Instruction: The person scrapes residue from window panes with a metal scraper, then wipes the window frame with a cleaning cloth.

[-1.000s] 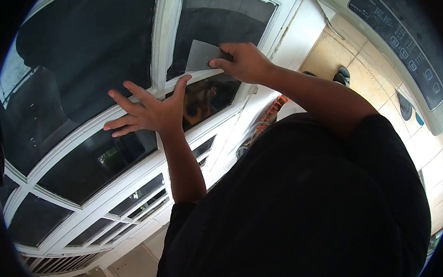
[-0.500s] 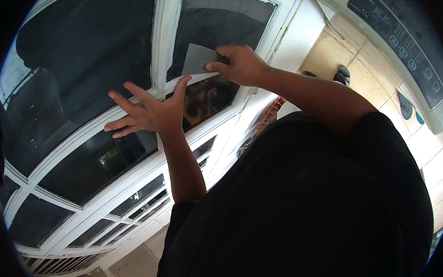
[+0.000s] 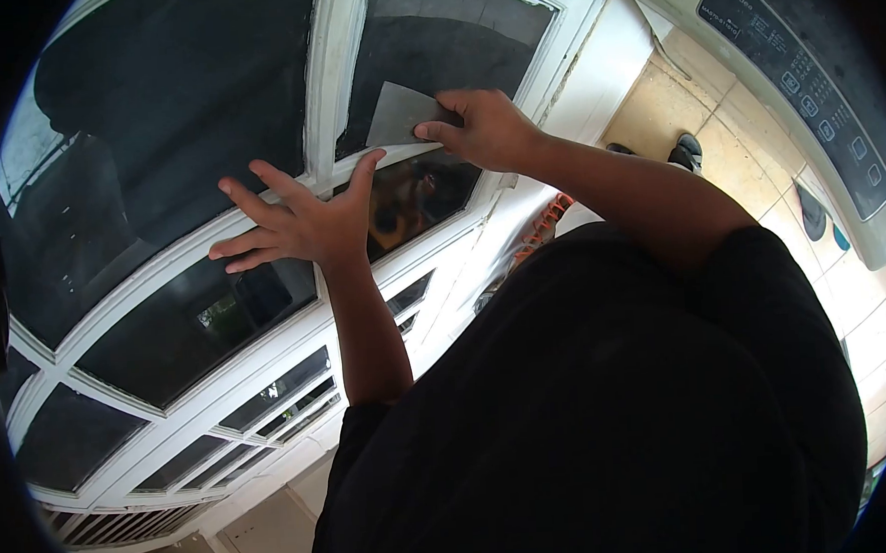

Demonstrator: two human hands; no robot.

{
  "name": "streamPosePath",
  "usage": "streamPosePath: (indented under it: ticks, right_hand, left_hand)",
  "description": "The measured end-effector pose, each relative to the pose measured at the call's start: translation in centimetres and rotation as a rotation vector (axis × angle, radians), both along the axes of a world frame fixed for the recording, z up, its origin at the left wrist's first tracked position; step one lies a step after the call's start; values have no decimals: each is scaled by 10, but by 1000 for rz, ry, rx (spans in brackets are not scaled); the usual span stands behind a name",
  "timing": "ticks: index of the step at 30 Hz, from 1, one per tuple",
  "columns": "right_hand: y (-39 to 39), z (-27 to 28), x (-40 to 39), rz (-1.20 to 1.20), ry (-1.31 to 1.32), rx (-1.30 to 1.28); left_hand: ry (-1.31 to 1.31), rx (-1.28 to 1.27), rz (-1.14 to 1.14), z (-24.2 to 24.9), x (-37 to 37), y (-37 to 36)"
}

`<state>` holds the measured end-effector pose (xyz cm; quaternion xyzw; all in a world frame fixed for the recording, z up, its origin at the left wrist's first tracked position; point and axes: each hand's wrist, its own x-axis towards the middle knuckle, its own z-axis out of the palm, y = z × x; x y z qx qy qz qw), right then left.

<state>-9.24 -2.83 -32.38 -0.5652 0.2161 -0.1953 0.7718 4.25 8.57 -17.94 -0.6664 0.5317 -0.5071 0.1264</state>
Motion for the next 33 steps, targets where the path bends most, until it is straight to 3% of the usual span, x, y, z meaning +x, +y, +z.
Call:
streamPosePath:
  ticks: [4,10,12,33]
  right_hand:
    - [1,9,-3,9,7,81]
    - [8,5,8,-80,-61,-38]
    - [8,5,4,-68,-58,76]
    - [8,27,1,-19,-42,42]
  left_hand:
    - [0,-3,6,0,0,-2]
    - [-10,-1,3,1,0,0]
    - [-8,-3,3,-1,-1,-2]
    - [20,-24,-6,-1,-3,-2]
